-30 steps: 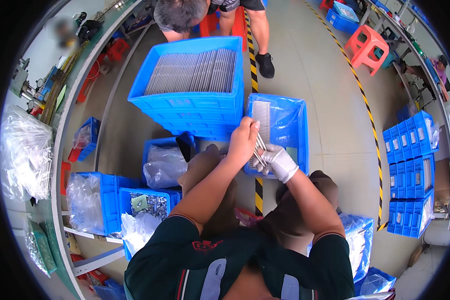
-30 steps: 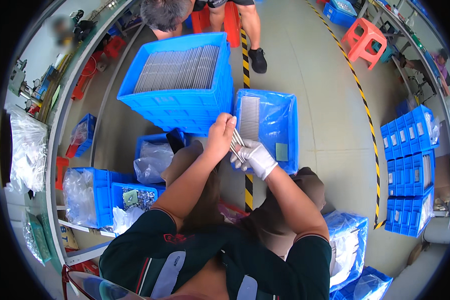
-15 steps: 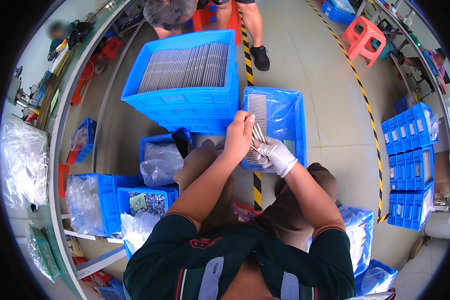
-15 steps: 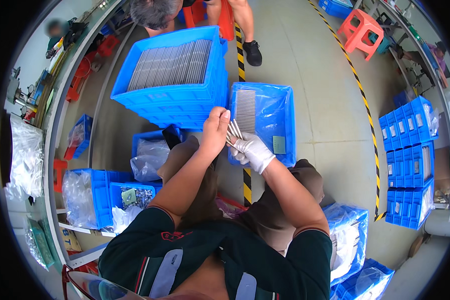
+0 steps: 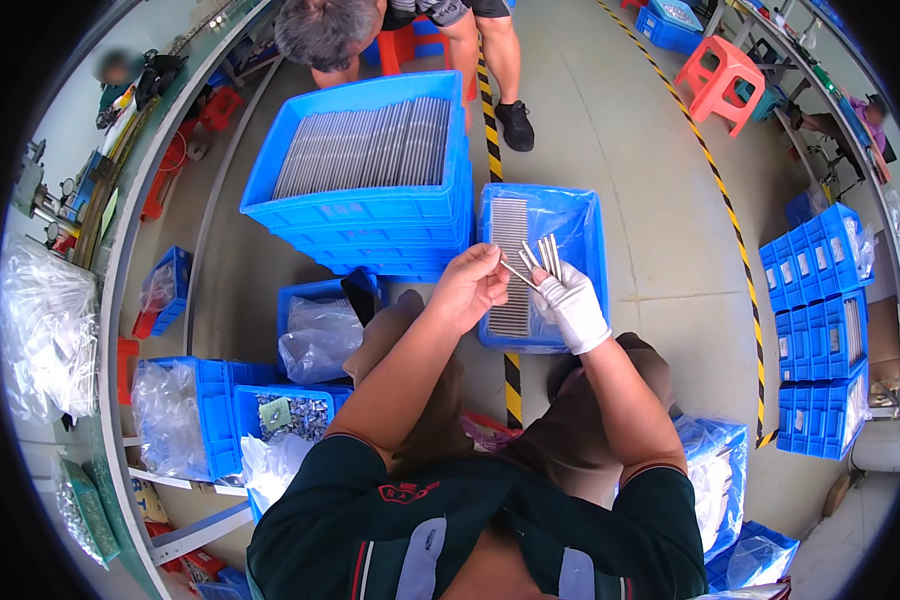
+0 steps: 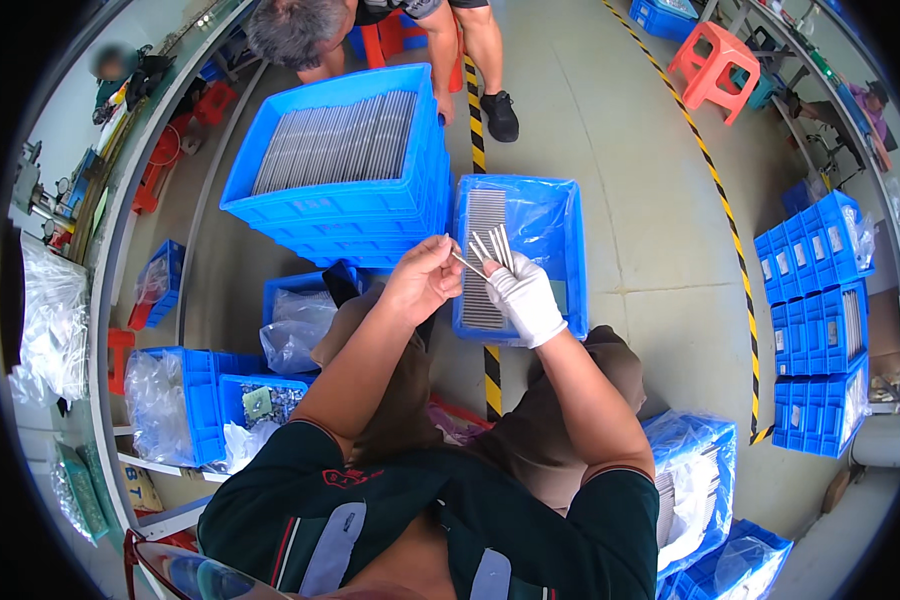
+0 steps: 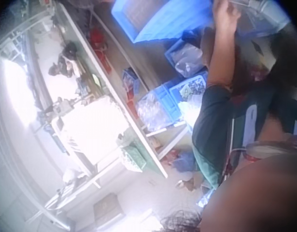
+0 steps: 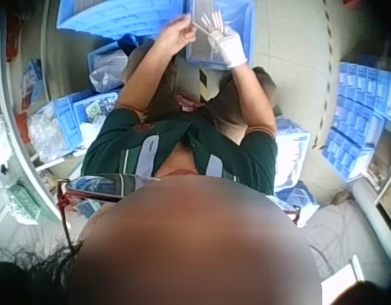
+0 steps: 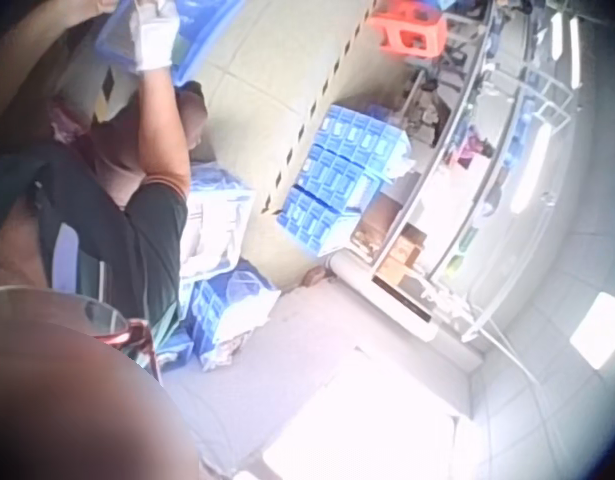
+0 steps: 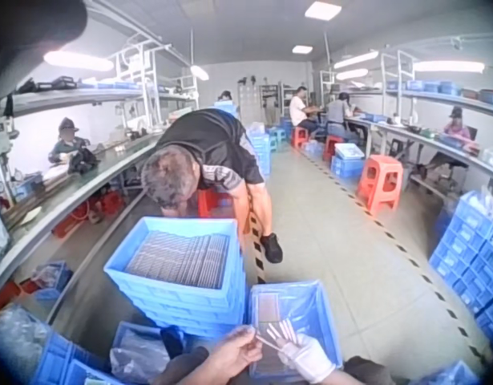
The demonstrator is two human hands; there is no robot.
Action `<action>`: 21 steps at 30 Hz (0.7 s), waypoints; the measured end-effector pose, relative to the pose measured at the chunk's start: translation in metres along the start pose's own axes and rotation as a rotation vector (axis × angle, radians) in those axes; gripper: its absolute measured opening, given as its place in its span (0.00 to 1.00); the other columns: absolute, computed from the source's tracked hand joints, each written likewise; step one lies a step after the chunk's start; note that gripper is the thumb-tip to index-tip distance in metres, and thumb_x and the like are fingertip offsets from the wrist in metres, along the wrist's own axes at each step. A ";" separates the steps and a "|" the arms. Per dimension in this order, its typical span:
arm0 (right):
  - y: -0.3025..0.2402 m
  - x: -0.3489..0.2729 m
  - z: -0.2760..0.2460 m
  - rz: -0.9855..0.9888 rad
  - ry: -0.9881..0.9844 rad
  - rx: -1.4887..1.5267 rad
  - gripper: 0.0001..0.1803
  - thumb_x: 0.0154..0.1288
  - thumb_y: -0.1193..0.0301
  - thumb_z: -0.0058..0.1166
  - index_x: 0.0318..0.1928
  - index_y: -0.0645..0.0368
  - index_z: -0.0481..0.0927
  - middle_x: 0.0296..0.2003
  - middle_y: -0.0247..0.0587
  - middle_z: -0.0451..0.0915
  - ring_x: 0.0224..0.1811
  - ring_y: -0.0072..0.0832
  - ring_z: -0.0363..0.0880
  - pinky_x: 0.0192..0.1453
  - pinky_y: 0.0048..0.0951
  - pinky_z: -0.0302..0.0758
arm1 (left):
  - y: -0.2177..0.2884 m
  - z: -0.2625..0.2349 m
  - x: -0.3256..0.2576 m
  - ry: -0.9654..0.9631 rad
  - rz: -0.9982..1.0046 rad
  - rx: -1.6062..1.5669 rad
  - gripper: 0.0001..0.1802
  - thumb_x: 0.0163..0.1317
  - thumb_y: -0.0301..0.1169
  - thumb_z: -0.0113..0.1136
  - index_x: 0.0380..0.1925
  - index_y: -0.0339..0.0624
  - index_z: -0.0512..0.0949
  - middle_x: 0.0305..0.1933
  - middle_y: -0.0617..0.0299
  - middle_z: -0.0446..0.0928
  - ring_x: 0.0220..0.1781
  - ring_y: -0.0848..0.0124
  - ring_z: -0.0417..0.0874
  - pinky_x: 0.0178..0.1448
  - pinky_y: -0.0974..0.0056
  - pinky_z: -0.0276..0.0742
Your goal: The person organizes metal pins into sets by hand, taking them from a storage bin.
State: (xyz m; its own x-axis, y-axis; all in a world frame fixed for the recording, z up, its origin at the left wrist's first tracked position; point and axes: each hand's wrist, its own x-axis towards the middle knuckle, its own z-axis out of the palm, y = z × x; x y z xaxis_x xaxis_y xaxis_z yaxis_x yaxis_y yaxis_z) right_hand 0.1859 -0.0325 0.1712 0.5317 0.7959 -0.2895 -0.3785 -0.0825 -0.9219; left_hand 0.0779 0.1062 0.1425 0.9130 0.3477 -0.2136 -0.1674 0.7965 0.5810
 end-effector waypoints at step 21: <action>0.003 0.007 -0.007 -0.071 0.028 -0.193 0.08 0.64 0.69 0.53 0.39 0.62 0.76 0.22 0.26 0.69 0.23 0.13 0.62 0.25 0.18 0.61 | 0.000 -0.002 -0.005 0.010 0.029 0.205 0.05 0.62 0.30 0.57 0.32 0.40 0.75 0.26 0.60 0.75 0.22 0.75 0.71 0.29 0.67 0.68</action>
State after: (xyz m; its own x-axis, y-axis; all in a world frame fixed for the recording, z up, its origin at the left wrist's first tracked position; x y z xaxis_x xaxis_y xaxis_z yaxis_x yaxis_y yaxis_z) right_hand 0.1938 -0.0310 0.1642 0.5736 0.7872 -0.2264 -0.1883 -0.1422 -0.9718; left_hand 0.0724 0.1050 0.1422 0.9051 0.3744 -0.2016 -0.1132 0.6691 0.7345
